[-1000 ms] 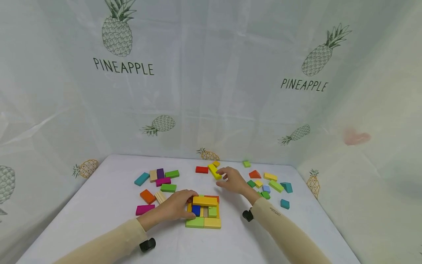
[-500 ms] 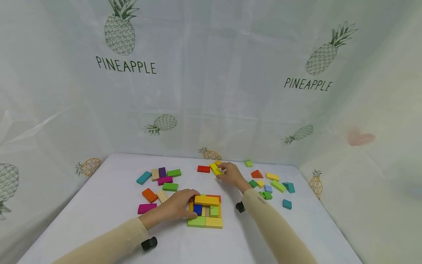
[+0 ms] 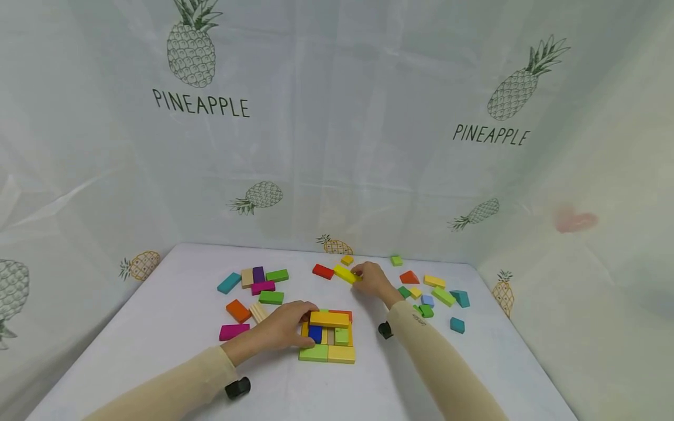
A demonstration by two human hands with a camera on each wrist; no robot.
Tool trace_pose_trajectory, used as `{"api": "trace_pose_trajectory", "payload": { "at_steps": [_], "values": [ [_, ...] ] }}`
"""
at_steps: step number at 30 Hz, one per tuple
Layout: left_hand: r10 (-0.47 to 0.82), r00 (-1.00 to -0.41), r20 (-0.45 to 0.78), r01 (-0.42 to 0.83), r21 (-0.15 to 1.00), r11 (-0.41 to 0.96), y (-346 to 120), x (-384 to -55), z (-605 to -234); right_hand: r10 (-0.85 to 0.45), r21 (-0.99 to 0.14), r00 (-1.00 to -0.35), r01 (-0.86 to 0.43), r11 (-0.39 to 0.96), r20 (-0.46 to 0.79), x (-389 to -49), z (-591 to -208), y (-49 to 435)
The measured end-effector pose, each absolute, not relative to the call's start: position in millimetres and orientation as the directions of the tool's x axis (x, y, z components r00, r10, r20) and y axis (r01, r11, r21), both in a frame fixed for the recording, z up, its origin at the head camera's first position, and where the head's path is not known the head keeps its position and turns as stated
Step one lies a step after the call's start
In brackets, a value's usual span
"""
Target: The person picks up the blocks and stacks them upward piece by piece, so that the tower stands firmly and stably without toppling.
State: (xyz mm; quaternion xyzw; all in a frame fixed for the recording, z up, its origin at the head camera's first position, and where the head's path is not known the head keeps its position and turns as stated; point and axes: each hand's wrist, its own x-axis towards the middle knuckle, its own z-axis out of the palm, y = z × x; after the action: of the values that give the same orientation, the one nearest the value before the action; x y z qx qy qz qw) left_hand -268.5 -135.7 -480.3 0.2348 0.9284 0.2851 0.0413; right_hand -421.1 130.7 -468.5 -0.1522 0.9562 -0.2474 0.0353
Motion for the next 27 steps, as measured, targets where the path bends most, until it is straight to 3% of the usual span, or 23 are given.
{"api": "trace_pose_trajectory", "payload": {
  "at_steps": [17, 27],
  "values": [
    [0.457, -0.888, 0.056, 0.410, 0.548, 0.729, -134, -268, -478, -0.398, -0.402, -0.912, -0.404, 0.822, 0.102, -408, -471, 156],
    [0.455, -0.889, 0.058, 0.412, 0.534, 0.738, -136, -269, -482, -0.512, -0.433, -0.846, -0.520, 0.736, 0.147, -367, -442, 160]
  ]
}}
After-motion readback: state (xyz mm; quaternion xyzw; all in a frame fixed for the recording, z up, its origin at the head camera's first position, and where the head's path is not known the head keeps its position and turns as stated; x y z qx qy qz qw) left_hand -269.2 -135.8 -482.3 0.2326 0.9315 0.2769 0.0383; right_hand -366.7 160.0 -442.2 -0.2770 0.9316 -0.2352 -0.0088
